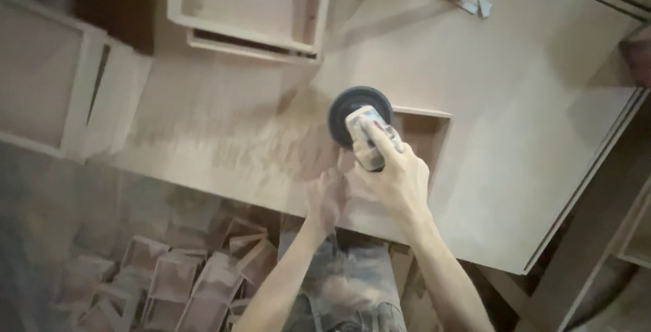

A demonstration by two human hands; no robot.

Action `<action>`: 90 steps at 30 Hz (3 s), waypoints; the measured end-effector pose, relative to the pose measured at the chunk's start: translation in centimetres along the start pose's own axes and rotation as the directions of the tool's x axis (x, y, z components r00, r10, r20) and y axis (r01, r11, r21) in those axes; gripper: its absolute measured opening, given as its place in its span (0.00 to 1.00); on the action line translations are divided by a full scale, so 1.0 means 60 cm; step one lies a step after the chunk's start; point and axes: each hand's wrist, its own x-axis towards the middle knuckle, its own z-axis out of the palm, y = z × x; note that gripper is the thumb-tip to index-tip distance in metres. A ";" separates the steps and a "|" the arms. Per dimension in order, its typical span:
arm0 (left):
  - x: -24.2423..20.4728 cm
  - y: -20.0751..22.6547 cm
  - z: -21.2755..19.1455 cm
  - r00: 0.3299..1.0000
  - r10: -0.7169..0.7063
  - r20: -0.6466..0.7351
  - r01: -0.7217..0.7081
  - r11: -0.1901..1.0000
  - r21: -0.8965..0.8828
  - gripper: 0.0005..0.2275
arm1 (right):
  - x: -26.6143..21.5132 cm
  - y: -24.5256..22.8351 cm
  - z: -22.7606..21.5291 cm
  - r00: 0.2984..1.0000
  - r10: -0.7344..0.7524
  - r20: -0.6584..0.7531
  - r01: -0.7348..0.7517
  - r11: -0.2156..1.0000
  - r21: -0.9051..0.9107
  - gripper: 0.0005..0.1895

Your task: The person uses an orbital sander to smooth the surfaces of small wooden boxes. They handle each box one at a time, sanding the interior and exterior faces before setting it aside and picking up another.

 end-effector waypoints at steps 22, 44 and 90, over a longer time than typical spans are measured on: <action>0.021 0.013 0.028 0.990 0.024 -0.142 0.019 0.956 0.293 0.11 | -0.084 0.162 -0.113 0.900 0.276 -0.337 -0.269 0.961 0.067 0.39; 0.017 0.013 0.016 0.979 0.100 -0.175 -0.062 0.976 0.208 0.09 | 0.005 0.065 -0.057 0.990 0.137 -0.023 -0.138 0.990 -0.013 0.33; 0.398 0.326 -0.106 0.427 0.411 0.805 -0.775 0.626 0.091 0.03 | -0.250 0.071 0.069 0.942 0.201 -0.270 -0.182 0.979 0.096 0.35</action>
